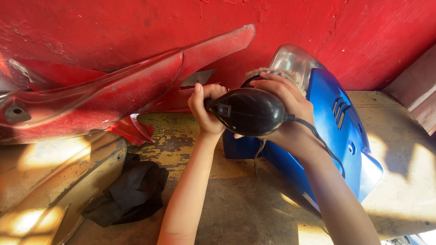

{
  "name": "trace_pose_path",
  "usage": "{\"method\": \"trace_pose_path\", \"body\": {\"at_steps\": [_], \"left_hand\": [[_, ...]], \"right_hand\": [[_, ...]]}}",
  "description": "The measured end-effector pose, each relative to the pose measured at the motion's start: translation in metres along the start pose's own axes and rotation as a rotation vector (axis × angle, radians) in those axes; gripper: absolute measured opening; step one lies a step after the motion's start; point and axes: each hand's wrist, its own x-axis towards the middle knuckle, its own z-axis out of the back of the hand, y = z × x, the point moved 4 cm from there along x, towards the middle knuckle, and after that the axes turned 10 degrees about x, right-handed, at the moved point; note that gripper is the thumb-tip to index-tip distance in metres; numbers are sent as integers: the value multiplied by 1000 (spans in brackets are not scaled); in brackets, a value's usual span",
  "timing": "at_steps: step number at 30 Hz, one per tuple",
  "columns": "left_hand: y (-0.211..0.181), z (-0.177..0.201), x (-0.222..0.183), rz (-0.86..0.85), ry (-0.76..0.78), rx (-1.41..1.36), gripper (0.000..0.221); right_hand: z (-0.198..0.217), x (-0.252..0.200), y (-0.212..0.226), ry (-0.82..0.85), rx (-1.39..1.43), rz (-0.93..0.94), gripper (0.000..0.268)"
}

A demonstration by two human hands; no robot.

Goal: The person uses a power buffer with a wool pad to polish a blue motorcycle fairing. They move the tool across the surface, focusing on different areas to smooth the finish. A red motorcycle part is visible nearby on the table.

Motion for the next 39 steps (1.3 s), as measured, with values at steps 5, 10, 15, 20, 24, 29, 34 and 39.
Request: {"method": "trace_pose_path", "body": {"at_steps": [5, 10, 15, 20, 24, 29, 34, 39], "left_hand": [[-16, -12, -5, -54, 45, 164, 62], [12, 17, -10, -6, -79, -57, 58], [2, 21, -18, 57, -74, -60, 59], [-30, -11, -12, -331, -22, 542, 64], [-5, 13, -9, -79, -1, 30, 61], [-11, 9, -18, -20, 1, -12, 61], [-14, -8, -18, -8, 56, 21, 63], [-4, 11, -20, -19, -11, -82, 61]], "right_hand": [[2, -15, -4, 47, -10, -20, 66], [-10, -7, -4, 6, 47, 8, 59], [-9, -15, 6, 53, 12, 12, 60], [-6, -23, 3, 50, 5, -13, 60], [-17, -21, 0, -16, -20, 42, 58], [-11, -27, 14, 23, -38, 37, 58], [-5, -34, 16, -29, -79, 0, 57], [-17, -33, 8, -39, -92, 36, 53]]}}
